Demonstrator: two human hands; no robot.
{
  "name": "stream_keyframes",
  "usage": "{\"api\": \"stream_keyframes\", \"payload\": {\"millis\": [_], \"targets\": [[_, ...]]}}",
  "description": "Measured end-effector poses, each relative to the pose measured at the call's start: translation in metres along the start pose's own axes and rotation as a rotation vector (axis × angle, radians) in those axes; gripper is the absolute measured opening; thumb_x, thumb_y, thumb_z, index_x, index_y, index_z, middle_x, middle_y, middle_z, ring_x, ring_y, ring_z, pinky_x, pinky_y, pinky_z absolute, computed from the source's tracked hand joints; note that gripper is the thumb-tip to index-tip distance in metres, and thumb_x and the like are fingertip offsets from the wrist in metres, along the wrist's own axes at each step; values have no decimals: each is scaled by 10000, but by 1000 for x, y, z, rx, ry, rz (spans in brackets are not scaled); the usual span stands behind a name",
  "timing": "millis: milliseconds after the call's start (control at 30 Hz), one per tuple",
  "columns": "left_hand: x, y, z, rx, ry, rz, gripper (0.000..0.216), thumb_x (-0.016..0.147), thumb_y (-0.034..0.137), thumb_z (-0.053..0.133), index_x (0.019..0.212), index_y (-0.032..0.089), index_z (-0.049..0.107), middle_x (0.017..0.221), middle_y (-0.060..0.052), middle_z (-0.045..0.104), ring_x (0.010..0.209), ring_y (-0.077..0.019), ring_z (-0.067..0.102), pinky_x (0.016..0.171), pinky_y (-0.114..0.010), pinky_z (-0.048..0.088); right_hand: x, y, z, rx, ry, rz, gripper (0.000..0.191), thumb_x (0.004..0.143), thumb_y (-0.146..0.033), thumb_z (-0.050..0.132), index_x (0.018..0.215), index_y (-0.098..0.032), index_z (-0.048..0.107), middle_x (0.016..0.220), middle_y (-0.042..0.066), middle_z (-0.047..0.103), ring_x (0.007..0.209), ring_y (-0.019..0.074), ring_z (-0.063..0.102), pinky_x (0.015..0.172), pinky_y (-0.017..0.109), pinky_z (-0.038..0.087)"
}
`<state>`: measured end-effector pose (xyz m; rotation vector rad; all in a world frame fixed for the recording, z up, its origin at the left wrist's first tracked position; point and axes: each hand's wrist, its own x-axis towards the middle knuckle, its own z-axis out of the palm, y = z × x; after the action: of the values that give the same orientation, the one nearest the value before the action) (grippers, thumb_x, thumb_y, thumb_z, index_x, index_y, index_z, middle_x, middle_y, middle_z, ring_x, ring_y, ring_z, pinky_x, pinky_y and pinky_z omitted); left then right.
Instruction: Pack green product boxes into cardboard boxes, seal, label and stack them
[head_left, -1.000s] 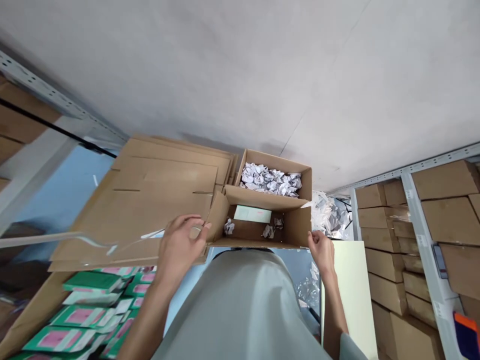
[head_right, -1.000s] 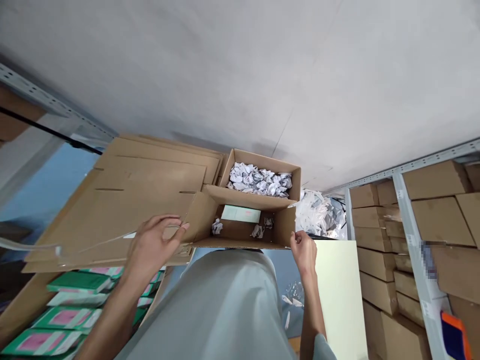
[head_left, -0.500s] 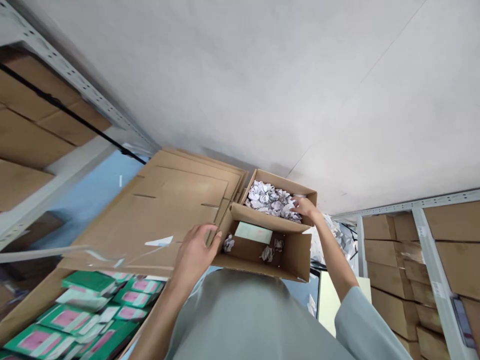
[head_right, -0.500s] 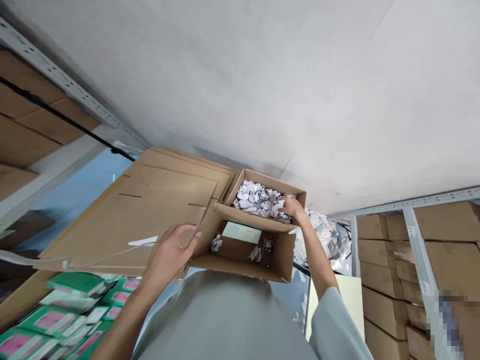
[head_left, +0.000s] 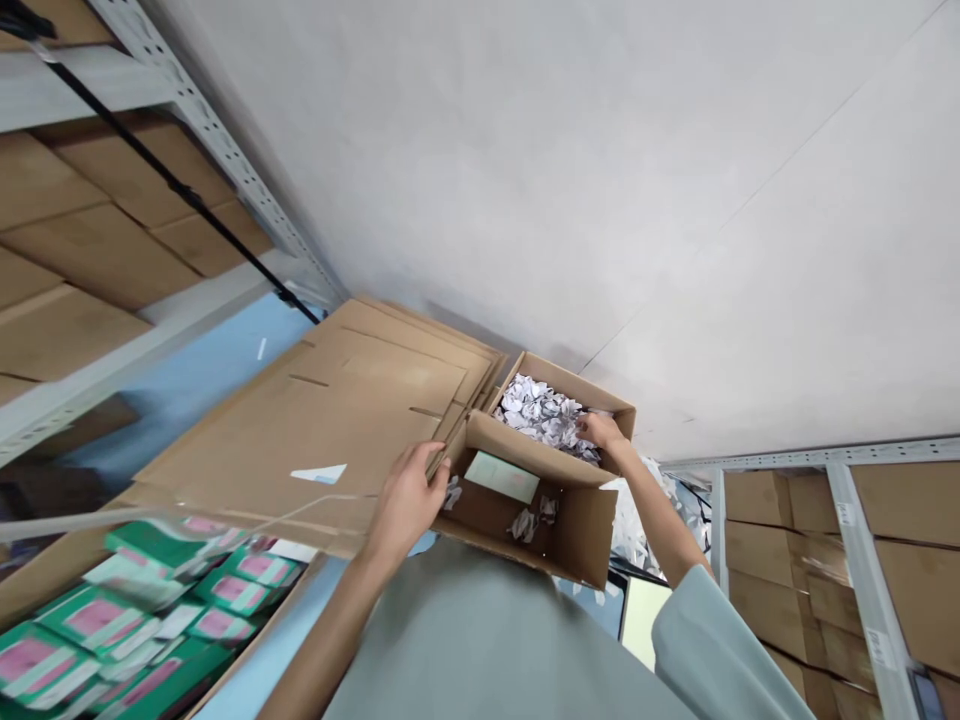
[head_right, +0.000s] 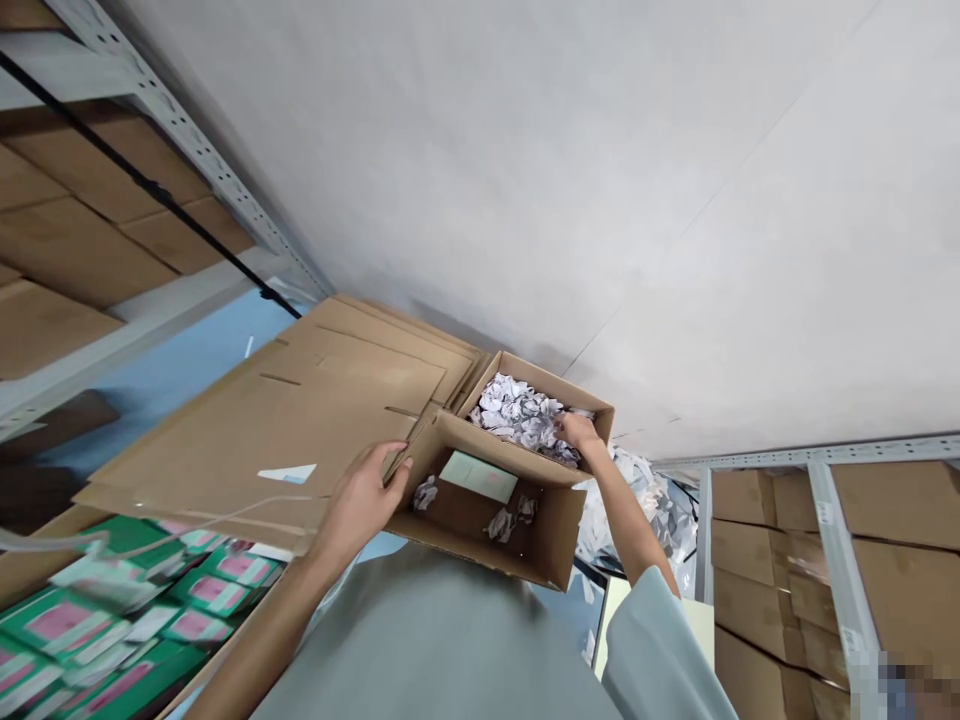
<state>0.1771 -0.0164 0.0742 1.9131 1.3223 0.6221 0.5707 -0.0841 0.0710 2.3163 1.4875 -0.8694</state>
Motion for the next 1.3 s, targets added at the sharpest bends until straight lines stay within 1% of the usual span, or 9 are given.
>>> {"api": "stream_keyframes", "payload": {"millis": [100, 233, 367, 533, 700, 900, 1100, 1200, 1300], "targets": [[1, -2, 2, -3, -18, -2, 274, 989, 397, 488, 1156, 245, 644, 1222, -183, 801, 1200, -371, 763, 1079, -525, 591, -30, 6, -22, 46, 122, -5, 171, 1018, -214, 759, 1173, -236, 829, 1228, 87, 846, 1175, 260, 775, 1014, 300, 540], [0, -5, 5, 6, -52, -29, 297, 997, 412, 491, 1186, 238, 640, 1253, -184, 800, 1210, -370, 768, 1075, -519, 596, -102, 10, -42, 169, 305, -25, 290, 1082, -321, 639, 1322, -222, 767, 1359, 102, 791, 1028, 213, 762, 1026, 331, 557], [-1, -4, 6, 14, -82, -61, 299, 1012, 416, 492, 1206, 239, 636, 1260, -170, 807, 1196, -349, 778, 1061, -492, 604, -191, -7, -44, 588, 542, -139, 346, 1022, -516, 724, 1157, -205, 795, 1157, 99, 810, 900, 225, 733, 953, 374, 601], [4, -2, 7, 30, -123, -77, 356, 1005, 413, 494, 1250, 202, 644, 1289, -192, 799, 1212, -355, 773, 1070, -490, 600, -255, -48, -21, 888, 434, -190, 377, 965, -583, 815, 1103, -233, 806, 1068, 81, 816, 857, 215, 733, 855, 353, 619], [9, -3, 8, 46, -151, -73, 368, 1007, 405, 502, 1273, 195, 649, 1308, -193, 792, 1252, -362, 763, 1098, -497, 590, -242, -84, 13, 920, 296, -89, 356, 969, -558, 795, 1122, -236, 792, 1019, 44, 832, 840, 204, 752, 813, 321, 609], [8, -4, 9, 56, -145, -90, 378, 995, 408, 514, 1279, 202, 653, 1312, -181, 803, 1261, -357, 766, 1097, -488, 596, -223, -94, 20, 821, 374, 49, 379, 991, -494, 724, 1266, -238, 775, 1068, 52, 854, 828, 212, 768, 817, 336, 612], [7, -6, 10, 75, -128, -104, 391, 990, 422, 514, 1277, 199, 658, 1278, -177, 814, 1216, -357, 781, 1057, -480, 609, -213, -52, -10, 754, 508, 63, 360, 1009, -518, 704, 1204, -232, 800, 1050, 64, 861, 857, 224, 782, 867, 344, 617], [6, -10, 12, 78, -106, -98, 390, 989, 430, 509, 1266, 202, 662, 1269, -175, 813, 1198, -352, 785, 1053, -473, 614, -176, -21, -19, 603, 530, 91, 310, 1022, -460, 695, 1202, -230, 798, 1076, 73, 865, 887, 228, 790, 892, 345, 604], [4, -14, 12, 84, -90, -99, 401, 985, 450, 503, 1256, 205, 669, 1263, -171, 813, 1189, -345, 788, 1060, -463, 615, -123, 3, -22, 386, 394, 176, 297, 1051, -381, 672, 1291, -240, 776, 1167, 76, 866, 1043, 243, 804, 949, 332, 578]]}}
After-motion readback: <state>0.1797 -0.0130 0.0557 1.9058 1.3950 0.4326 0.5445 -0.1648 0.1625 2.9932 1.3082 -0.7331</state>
